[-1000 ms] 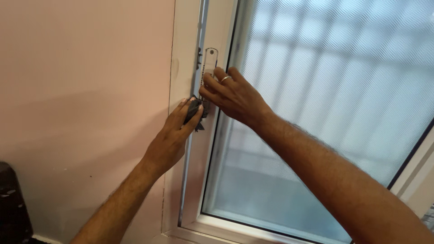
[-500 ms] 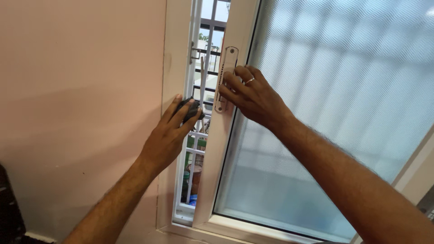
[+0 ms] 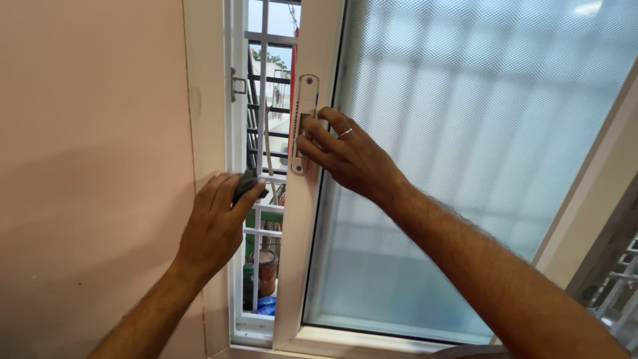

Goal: The person wipes a frosted glass window with a dark cloth, moving the cloth in vertical and horizontal strokes across the surface. The person briefly opens the window and continues wiping the frame and glass.

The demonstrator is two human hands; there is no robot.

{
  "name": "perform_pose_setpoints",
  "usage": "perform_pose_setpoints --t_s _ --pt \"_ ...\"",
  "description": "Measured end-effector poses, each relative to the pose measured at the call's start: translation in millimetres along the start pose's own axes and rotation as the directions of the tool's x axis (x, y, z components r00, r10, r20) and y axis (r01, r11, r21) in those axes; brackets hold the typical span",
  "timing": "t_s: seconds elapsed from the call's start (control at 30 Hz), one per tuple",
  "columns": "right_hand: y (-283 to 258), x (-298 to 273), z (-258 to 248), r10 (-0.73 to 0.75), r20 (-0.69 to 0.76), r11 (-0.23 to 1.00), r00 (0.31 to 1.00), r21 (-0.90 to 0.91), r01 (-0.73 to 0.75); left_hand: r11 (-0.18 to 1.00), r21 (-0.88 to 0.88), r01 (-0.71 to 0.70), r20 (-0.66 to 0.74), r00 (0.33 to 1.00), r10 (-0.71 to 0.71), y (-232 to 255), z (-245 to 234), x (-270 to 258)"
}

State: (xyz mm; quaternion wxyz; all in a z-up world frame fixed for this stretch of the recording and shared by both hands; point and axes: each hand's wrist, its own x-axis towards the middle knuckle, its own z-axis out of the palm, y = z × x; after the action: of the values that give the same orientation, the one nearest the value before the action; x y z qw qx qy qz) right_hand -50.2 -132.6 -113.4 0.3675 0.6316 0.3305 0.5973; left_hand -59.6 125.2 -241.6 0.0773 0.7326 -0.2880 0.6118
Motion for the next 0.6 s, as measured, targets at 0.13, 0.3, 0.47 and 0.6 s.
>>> perform_pose_setpoints --t_s 0.13,0.3,0.47,0.6 --pt "1.4 -3.2 5.1 0.003 0.006 0.999 1.0 0.042 -0.003 0.998 -0.067 0.02 0.017 1.0 -0.018 3.5 -2.9 2.7" --pt "6.6 -6.9 8.0 -0.05 0.067 0.999 0.997 0.026 0.048 0.923 -0.333 0.192 0.133 0.979 -0.156 16.0 -5.7 5.7" --pt "9.0 -10.3 10.3 -0.055 0.061 0.996 0.997 0.077 0.05 0.753 -0.415 0.51 0.338 0.855 -0.392 28.1 25.5 13.0" --pt "13.0 -14.3 10.4 -0.047 0.084 0.986 0.995 0.162 0.032 0.666 -0.613 0.425 0.167 0.893 -0.417 20.7 64.4 24.0"
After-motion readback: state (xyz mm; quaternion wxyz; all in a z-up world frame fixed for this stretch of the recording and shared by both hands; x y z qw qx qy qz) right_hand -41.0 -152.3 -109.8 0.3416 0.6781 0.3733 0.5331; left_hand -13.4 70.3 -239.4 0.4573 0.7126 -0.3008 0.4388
